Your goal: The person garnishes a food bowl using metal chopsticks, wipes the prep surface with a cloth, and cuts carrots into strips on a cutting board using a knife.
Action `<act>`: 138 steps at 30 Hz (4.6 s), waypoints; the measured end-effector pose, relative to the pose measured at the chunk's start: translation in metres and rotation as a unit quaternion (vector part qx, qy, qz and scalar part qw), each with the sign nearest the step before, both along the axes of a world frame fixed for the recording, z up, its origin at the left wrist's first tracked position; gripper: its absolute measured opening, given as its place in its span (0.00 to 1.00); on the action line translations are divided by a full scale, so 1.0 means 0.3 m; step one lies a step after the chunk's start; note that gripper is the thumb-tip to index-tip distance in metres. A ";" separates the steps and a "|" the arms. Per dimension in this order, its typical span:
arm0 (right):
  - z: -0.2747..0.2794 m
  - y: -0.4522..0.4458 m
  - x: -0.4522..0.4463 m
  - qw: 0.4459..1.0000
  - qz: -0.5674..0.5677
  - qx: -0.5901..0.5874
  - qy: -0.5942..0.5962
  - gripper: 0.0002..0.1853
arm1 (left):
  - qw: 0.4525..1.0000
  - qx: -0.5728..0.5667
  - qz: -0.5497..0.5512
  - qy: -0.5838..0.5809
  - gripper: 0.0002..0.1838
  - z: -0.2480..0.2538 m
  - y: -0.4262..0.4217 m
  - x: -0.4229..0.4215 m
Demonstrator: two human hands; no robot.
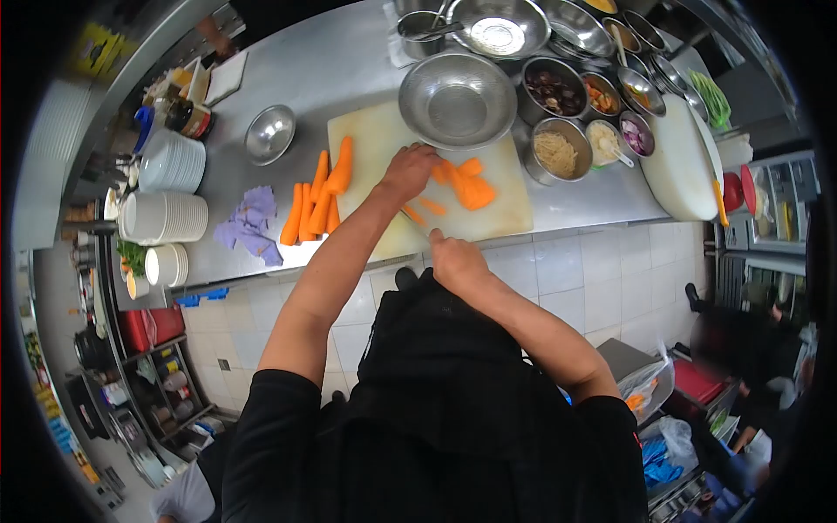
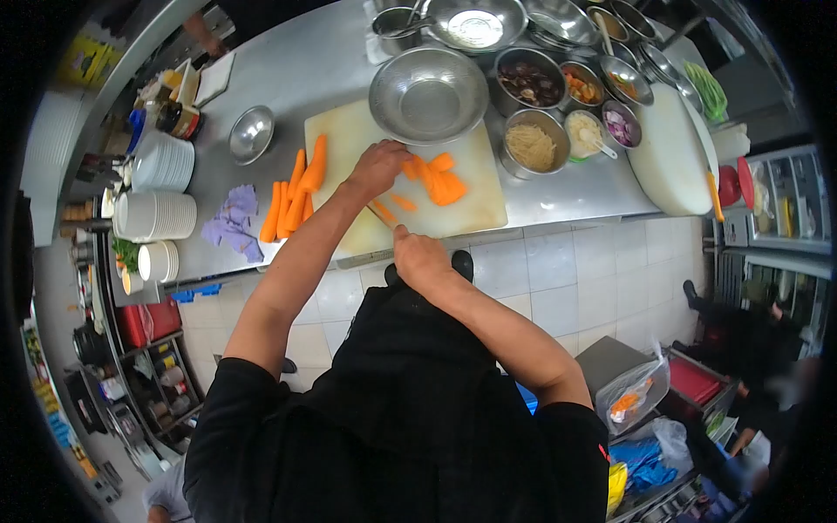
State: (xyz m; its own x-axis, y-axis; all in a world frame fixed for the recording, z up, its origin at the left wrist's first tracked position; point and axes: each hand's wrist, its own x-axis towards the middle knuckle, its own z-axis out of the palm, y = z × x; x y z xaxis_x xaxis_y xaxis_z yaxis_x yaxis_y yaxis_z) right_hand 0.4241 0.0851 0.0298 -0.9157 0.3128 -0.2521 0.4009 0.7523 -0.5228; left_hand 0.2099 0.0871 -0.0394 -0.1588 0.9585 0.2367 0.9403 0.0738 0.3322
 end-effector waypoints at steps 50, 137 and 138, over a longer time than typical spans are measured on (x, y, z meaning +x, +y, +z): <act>0.051 0.057 -0.033 0.998 -0.003 0.032 -0.060 0.11 | 0.972 0.153 0.123 -0.130 0.07 -0.054 -0.359 0.196; 0.054 0.101 -0.043 0.998 0.043 0.014 -0.051 0.13 | 0.956 0.178 0.185 -0.141 0.05 -0.057 -0.362 0.224; 0.060 0.091 -0.051 0.997 0.040 0.011 -0.065 0.13 | 0.955 0.178 0.191 -0.140 0.05 -0.055 -0.363 0.228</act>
